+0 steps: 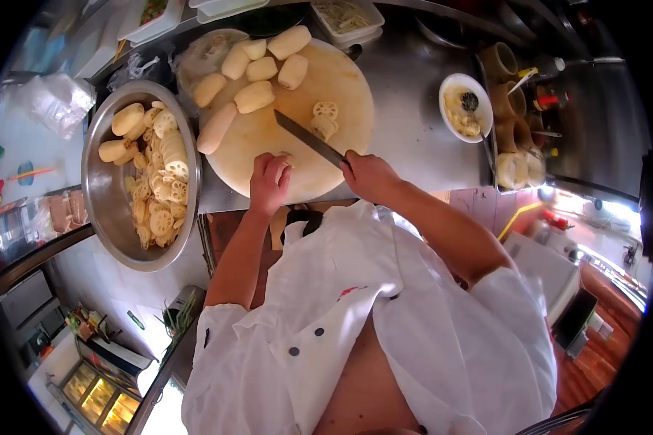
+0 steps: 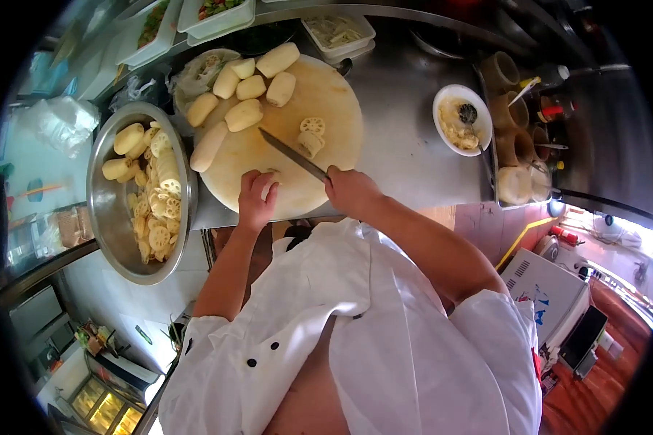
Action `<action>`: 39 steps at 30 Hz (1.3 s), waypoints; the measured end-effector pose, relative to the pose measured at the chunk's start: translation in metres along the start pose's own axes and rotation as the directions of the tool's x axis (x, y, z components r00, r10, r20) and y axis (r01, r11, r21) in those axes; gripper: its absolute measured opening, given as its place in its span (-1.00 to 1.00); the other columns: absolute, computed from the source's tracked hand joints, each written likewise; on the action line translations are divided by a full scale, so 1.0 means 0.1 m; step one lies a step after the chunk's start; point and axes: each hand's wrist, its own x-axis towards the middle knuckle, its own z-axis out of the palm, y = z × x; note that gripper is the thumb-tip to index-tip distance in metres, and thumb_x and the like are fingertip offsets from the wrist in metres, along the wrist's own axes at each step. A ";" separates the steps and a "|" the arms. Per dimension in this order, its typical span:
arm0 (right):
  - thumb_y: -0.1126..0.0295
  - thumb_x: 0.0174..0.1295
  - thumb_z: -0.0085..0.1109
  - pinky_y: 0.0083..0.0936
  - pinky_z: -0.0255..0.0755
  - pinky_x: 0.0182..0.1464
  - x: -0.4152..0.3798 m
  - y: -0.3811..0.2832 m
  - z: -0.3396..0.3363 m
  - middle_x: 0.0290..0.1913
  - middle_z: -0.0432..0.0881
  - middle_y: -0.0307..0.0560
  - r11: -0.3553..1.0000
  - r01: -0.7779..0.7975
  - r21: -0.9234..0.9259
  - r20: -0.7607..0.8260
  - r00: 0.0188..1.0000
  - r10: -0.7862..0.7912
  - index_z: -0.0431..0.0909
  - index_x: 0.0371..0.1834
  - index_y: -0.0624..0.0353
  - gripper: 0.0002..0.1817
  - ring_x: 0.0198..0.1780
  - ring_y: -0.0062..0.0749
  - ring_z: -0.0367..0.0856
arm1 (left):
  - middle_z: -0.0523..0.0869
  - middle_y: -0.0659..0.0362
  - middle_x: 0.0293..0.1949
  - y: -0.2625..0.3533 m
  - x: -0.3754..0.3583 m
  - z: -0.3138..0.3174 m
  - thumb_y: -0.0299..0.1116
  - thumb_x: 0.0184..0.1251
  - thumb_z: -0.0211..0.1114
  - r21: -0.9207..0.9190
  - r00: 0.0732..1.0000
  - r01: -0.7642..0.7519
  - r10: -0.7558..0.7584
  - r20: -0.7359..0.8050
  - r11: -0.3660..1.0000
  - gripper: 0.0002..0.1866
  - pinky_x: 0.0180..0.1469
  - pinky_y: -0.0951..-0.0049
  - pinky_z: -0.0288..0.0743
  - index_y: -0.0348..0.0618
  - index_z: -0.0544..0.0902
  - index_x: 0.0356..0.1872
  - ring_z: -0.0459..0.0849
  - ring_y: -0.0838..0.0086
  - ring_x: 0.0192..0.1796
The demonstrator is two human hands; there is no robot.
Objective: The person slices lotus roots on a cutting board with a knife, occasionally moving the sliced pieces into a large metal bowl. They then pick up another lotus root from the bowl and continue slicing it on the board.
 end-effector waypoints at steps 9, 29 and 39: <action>0.19 0.66 0.02 0.16 0.63 -0.12 -0.09 -0.20 -0.03 -0.30 0.78 0.16 0.998 0.044 -0.047 0.079 0.996 -0.040 0.49 -0.01 0.23 -0.71 -0.23 0.25 0.78 | 0.69 0.03 0.06 -0.15 0.04 0.11 -0.53 0.34 0.52 0.018 0.971 -0.203 0.203 -0.122 0.979 -0.78 0.06 0.17 0.72 -0.19 0.76 -0.03 0.74 0.09 0.05; 0.49 0.39 0.25 -0.01 0.73 -0.16 0.47 -0.41 0.23 -0.27 0.82 0.15 0.980 0.152 -0.129 0.273 0.955 -0.112 0.47 0.03 0.35 -0.75 -0.22 0.12 0.84 | 0.69 0.01 0.03 -0.25 0.04 0.18 -0.57 0.32 0.43 0.047 0.968 -0.225 0.229 -0.099 0.973 -0.76 0.15 0.06 0.63 -0.17 0.71 -0.01 0.67 0.00 0.08; 0.27 0.59 0.18 0.09 0.62 -0.18 -0.22 -0.08 -0.45 -0.33 0.76 0.17 0.998 0.043 0.035 -0.069 0.997 -0.040 0.51 -0.12 0.22 -0.78 -0.26 0.27 0.75 | 0.72 0.03 -0.03 0.01 0.12 -0.09 -0.47 0.41 0.43 0.102 0.978 -0.146 0.159 -0.135 0.984 -0.85 0.15 0.05 0.59 -0.17 0.70 -0.07 0.67 0.01 0.05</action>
